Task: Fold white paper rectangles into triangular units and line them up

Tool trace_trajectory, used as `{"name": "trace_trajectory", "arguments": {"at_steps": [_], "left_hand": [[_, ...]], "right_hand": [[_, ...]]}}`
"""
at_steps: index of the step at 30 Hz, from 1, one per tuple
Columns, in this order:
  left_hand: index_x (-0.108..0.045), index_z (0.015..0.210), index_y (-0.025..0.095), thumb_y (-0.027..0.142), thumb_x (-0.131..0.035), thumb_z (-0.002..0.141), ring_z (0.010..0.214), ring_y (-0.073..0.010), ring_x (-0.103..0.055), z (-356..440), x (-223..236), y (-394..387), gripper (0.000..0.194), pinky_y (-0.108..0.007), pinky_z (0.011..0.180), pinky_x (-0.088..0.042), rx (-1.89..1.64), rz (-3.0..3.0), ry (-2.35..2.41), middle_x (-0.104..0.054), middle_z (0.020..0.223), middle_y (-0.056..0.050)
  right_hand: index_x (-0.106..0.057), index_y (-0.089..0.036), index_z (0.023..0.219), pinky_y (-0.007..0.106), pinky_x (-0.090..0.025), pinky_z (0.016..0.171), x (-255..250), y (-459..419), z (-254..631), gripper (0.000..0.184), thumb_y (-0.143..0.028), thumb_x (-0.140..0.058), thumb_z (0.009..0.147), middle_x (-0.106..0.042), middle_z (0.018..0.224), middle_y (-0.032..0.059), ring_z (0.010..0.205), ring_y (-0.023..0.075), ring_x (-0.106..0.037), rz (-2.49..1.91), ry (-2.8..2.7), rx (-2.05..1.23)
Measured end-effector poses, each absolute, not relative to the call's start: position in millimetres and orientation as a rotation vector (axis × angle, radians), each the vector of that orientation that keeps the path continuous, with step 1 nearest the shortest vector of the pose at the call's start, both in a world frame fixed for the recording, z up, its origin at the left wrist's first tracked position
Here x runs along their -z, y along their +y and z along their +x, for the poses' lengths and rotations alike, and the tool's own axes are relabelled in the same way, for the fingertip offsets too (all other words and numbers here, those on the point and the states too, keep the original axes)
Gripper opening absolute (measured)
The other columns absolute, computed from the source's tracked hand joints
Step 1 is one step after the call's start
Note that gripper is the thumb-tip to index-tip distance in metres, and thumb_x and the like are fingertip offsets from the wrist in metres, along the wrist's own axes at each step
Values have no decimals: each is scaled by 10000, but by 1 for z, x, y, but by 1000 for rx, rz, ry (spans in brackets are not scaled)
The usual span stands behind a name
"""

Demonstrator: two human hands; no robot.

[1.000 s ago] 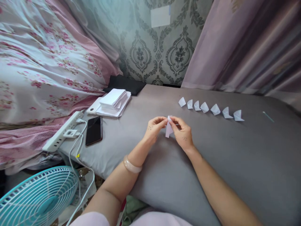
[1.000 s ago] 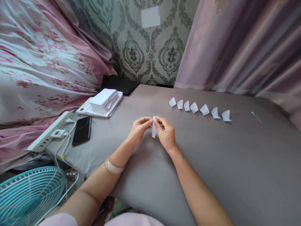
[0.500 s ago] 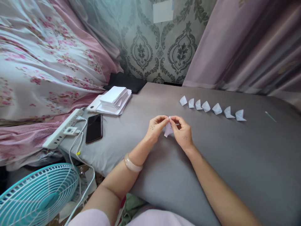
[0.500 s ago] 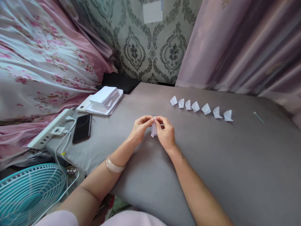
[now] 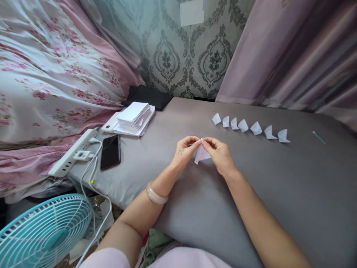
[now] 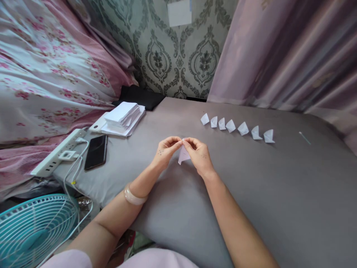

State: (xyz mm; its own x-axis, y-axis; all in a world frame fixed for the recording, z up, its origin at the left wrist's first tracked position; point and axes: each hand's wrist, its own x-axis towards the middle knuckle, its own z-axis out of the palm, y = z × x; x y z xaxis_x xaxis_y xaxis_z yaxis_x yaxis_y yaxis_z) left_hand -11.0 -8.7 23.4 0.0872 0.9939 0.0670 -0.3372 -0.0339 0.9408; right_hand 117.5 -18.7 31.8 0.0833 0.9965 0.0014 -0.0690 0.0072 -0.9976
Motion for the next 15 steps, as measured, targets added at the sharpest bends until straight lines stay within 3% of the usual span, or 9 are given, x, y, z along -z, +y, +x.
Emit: {"name": "trace_trajectory", "arguments": {"at_steps": [5, 11, 15], "left_hand": [[-668, 772, 137, 332, -783, 686, 719, -107, -552, -9, -26, -10, 242, -252, 713, -426, -1317, 1019, 837, -642, 767, -24], [-727, 830, 160, 326, -801, 672, 773, -120, -595, -9, -26, -10, 241, -270, 779, -455, -1325, 989, 813, -695, 833, -38], [-756, 799, 178, 332, -809, 659, 770, -132, -608, -11, -26, -8, 215, -293, 806, -462, -1341, 998, 832, -720, 824, -40]], "right_hand": [[-653, -170, 833, 279, -428, 641, -31, -18, 117, 339, -475, -705, 694, -636, 754, 12, 660, 129, -541, -1221, -1112, -1166], [-629, -182, 881, 293, -447, 681, -31, -19, 117, 295, -464, -605, 797, -662, 833, 39, 727, 152, -571, -1247, -1285, -917], [-642, -176, 889, 286, -452, 657, -35, -21, 117, 339, -496, -625, 780, -664, 810, 38, 701, 147, -565, -1241, -1278, -1005]]}}
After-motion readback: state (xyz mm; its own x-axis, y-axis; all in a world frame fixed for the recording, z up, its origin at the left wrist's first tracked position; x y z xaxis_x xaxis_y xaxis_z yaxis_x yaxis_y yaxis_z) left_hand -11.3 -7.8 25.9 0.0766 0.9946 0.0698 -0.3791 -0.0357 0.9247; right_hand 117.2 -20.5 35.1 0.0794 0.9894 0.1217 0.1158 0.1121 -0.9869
